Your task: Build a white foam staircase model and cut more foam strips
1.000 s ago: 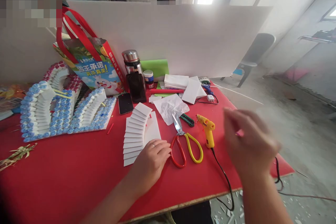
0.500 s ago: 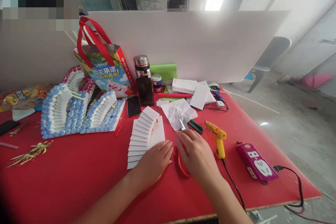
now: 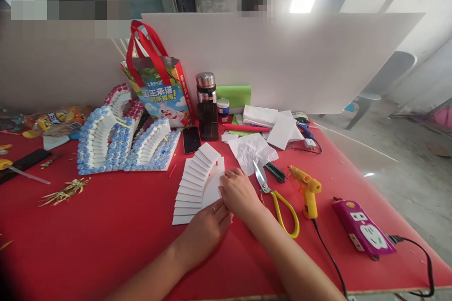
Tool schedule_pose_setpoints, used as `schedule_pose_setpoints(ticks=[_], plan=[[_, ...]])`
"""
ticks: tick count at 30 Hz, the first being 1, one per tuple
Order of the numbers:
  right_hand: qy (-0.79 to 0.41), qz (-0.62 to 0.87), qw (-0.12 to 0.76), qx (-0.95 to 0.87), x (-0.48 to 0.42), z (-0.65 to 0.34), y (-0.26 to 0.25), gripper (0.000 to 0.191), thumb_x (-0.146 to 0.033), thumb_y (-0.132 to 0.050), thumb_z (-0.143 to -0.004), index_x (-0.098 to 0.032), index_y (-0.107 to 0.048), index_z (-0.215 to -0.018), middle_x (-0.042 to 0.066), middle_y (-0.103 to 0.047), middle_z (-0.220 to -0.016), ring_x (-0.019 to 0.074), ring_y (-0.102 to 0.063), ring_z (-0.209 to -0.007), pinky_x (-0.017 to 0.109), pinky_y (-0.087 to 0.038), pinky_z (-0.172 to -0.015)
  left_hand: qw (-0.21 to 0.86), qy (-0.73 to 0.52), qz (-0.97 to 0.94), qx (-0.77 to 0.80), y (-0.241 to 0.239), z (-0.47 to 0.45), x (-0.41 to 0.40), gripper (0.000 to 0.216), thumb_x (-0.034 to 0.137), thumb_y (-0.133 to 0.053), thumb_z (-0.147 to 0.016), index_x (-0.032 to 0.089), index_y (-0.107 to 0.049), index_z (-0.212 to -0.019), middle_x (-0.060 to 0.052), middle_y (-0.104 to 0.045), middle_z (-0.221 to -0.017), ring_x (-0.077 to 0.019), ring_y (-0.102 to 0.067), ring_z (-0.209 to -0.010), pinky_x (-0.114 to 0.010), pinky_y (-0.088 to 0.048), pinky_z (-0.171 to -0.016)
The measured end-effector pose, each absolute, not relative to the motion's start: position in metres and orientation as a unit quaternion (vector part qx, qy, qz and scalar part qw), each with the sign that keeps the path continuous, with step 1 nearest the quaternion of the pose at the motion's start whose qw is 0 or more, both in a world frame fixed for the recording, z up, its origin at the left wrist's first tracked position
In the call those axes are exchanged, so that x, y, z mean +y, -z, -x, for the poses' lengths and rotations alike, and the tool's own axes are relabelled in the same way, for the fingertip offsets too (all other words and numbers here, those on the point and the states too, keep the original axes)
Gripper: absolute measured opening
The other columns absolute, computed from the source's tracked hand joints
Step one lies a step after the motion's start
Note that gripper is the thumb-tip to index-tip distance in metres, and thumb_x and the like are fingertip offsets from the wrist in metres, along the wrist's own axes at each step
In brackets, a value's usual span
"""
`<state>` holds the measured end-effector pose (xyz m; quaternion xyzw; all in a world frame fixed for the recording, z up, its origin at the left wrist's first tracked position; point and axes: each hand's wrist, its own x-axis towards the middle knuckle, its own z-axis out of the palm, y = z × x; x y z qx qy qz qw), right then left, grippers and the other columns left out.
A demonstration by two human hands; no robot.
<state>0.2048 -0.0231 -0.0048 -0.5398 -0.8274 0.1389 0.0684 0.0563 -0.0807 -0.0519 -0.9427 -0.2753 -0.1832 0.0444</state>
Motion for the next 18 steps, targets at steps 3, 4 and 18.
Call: schedule_pose_setpoints(ticks=[3,4,18], plan=[[-0.136,0.539,0.061,-0.829,-0.026,-0.198,0.006,0.014,-0.022,-0.056,-0.095,-0.016,-0.068,-0.091,0.009,-0.068,-0.106,0.0236,-0.058,-0.104,0.034,-0.043,-0.093,0.051,0.186,0.941,-0.277,0.05,-0.046,-0.083,0.028,0.003,-0.047,-0.093,0.007,-0.06,-0.118,-0.016,-0.07,-0.114,-0.0264,-0.065,-0.116,-0.042,-0.053,-0.105],[-0.134,0.54,0.057,-0.829,-0.027,-0.196,0.006,0.015,-0.022,-0.055,-0.096,-0.016,-0.068,-0.092,0.01,-0.068,-0.108,0.0242,-0.058,-0.106,0.034,-0.043,-0.093,0.046,0.186,0.941,-0.278,0.049,-0.043,-0.084,0.03,0.003,-0.046,-0.094,0.008,-0.059,-0.119,-0.016,-0.07,-0.115,-0.0263,-0.064,-0.118,-0.042,-0.053,-0.105],[-0.114,0.516,0.068,-0.846,-0.024,-0.178,0.016,0.022,-0.025,-0.049,-0.099,-0.016,-0.068,-0.106,0.013,-0.064,-0.124,0.0274,-0.055,-0.117,0.037,-0.043,-0.093,0.003,0.21,0.933,-0.293,0.035,-0.013,-0.082,0.031,0.005,-0.042,-0.097,0.008,-0.06,-0.121,-0.015,-0.07,-0.115,-0.0244,-0.062,-0.123,-0.039,-0.055,-0.104]])
